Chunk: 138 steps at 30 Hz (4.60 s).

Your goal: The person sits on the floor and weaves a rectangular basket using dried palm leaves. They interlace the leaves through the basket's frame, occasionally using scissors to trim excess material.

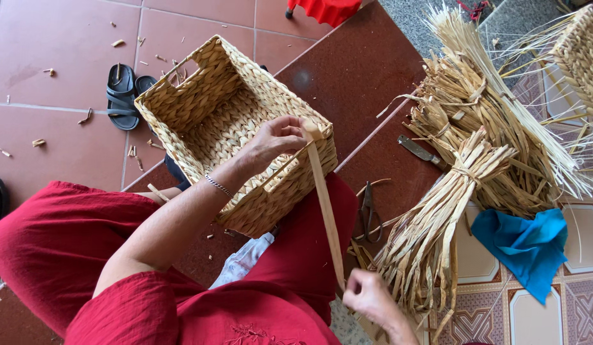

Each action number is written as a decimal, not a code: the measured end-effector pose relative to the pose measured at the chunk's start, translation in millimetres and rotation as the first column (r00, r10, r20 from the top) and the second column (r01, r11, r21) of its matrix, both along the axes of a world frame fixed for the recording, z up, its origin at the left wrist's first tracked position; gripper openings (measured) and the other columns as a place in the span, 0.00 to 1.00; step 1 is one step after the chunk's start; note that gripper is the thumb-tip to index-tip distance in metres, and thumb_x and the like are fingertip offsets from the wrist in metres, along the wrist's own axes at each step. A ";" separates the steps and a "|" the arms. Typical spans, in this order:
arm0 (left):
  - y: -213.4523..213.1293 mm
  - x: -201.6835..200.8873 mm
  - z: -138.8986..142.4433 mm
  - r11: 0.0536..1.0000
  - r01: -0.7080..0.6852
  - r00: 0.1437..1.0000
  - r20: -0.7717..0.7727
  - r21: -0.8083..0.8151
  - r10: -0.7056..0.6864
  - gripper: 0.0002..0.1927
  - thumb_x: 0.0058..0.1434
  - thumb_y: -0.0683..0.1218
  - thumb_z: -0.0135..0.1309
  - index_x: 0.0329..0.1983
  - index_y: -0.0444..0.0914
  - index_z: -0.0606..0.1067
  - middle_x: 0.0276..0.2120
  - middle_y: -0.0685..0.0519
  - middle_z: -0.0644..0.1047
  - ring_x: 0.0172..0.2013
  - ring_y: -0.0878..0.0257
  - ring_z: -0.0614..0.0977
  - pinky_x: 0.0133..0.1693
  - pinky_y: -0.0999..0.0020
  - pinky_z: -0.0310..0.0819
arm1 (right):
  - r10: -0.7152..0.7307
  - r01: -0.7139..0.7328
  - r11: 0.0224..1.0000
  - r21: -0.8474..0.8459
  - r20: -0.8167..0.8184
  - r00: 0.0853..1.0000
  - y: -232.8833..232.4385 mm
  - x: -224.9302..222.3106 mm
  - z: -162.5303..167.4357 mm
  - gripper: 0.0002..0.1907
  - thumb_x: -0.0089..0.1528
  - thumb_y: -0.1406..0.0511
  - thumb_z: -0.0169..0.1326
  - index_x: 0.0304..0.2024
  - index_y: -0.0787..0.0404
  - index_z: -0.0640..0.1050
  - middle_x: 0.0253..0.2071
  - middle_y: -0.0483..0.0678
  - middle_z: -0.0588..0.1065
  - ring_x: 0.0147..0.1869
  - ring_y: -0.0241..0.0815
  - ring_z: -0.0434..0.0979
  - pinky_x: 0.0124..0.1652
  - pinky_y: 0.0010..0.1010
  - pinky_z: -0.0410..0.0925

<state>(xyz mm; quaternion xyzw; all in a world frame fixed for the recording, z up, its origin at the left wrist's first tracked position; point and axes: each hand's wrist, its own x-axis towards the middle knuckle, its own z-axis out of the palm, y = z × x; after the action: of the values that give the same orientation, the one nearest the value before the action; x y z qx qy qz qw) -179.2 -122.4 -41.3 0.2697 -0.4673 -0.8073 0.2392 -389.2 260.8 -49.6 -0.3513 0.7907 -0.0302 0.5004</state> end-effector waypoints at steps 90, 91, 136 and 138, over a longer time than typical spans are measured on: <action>-29.9 66.6 8.9 0.916 -0.322 0.946 0.115 0.241 0.303 0.13 0.68 0.42 0.46 0.46 0.27 0.76 0.37 0.38 0.80 0.32 0.57 0.85 0.38 0.67 0.87 | -0.015 0.416 0.461 -0.784 0.462 0.887 -270.1 49.1 10.6 0.47 0.59 0.64 0.66 0.75 0.49 0.56 0.75 0.54 0.61 0.79 0.50 0.59 0.76 0.50 0.56; -21.5 55.4 6.4 0.948 -0.226 0.974 0.039 0.224 0.223 0.12 0.63 0.38 0.50 0.46 0.28 0.78 0.39 0.38 0.81 0.33 0.57 0.86 0.40 0.67 0.84 | -0.010 0.403 0.457 -0.793 0.448 0.894 -269.9 49.2 11.2 0.47 0.59 0.64 0.66 0.76 0.50 0.57 0.74 0.54 0.62 0.79 0.51 0.60 0.76 0.50 0.56; -15.7 4.8 -8.0 0.996 0.049 0.997 0.069 -0.069 -0.044 0.14 0.53 0.41 0.69 0.41 0.32 0.80 0.36 0.42 0.82 0.35 0.58 0.83 0.35 0.65 0.83 | -0.026 0.318 0.370 -0.873 0.332 0.943 -265.5 54.5 5.6 0.50 0.59 0.54 0.68 0.74 0.58 0.55 0.70 0.59 0.63 0.77 0.54 0.62 0.75 0.50 0.59; -15.7 3.9 -7.8 0.997 0.036 0.996 0.087 -0.072 -0.030 0.15 0.52 0.42 0.69 0.42 0.33 0.80 0.37 0.43 0.83 0.38 0.58 0.85 0.37 0.63 0.86 | -0.053 0.299 0.333 -0.894 0.299 0.953 -265.0 55.4 2.0 0.48 0.60 0.52 0.68 0.72 0.58 0.56 0.67 0.57 0.64 0.75 0.54 0.63 0.73 0.51 0.61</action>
<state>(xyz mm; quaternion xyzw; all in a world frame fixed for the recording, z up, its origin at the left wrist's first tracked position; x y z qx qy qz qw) -175.3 -138.1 -49.1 0.2872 -0.5109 -0.7811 0.2153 -333.8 -4.1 -47.6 -0.4788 0.6065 -0.5655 0.2883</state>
